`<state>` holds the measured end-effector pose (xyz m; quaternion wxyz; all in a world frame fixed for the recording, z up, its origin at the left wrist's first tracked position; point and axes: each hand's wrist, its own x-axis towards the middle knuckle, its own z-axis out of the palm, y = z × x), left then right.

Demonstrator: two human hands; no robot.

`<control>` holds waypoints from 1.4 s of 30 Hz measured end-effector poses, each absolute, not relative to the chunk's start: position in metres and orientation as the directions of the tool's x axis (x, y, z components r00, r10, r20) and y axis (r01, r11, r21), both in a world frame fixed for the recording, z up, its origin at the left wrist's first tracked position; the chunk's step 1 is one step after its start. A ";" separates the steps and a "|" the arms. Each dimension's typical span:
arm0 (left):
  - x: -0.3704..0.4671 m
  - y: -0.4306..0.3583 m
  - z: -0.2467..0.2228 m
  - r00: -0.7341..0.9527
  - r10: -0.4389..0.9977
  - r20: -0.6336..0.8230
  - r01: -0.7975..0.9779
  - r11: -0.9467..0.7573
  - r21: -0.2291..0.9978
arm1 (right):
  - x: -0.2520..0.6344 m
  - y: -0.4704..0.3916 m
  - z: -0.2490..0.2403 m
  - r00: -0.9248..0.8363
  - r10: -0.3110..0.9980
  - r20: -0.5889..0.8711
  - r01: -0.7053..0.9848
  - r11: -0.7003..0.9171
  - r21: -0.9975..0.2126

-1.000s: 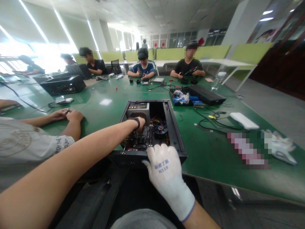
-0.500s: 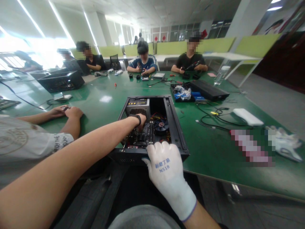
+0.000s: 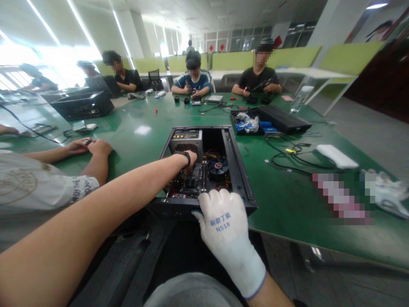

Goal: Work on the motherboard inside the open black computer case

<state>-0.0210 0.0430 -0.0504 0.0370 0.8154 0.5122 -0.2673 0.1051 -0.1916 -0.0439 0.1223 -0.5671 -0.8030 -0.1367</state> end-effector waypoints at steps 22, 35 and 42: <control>-0.020 0.032 -0.041 0.335 0.815 -0.472 0.852 -0.476 -0.218 | 0.105 -0.192 -0.046 -0.326 0.877 0.354 0.945 0.316 0.087; -0.020 0.034 -0.044 0.303 0.841 -0.447 0.912 -0.393 -0.121 | 0.105 -0.191 -0.044 -0.327 0.879 0.347 0.945 0.316 0.088; -0.018 0.030 -0.038 0.312 0.844 -0.437 0.914 -0.391 -0.103 | 0.105 -0.193 -0.045 -0.327 0.876 0.356 0.945 0.314 0.095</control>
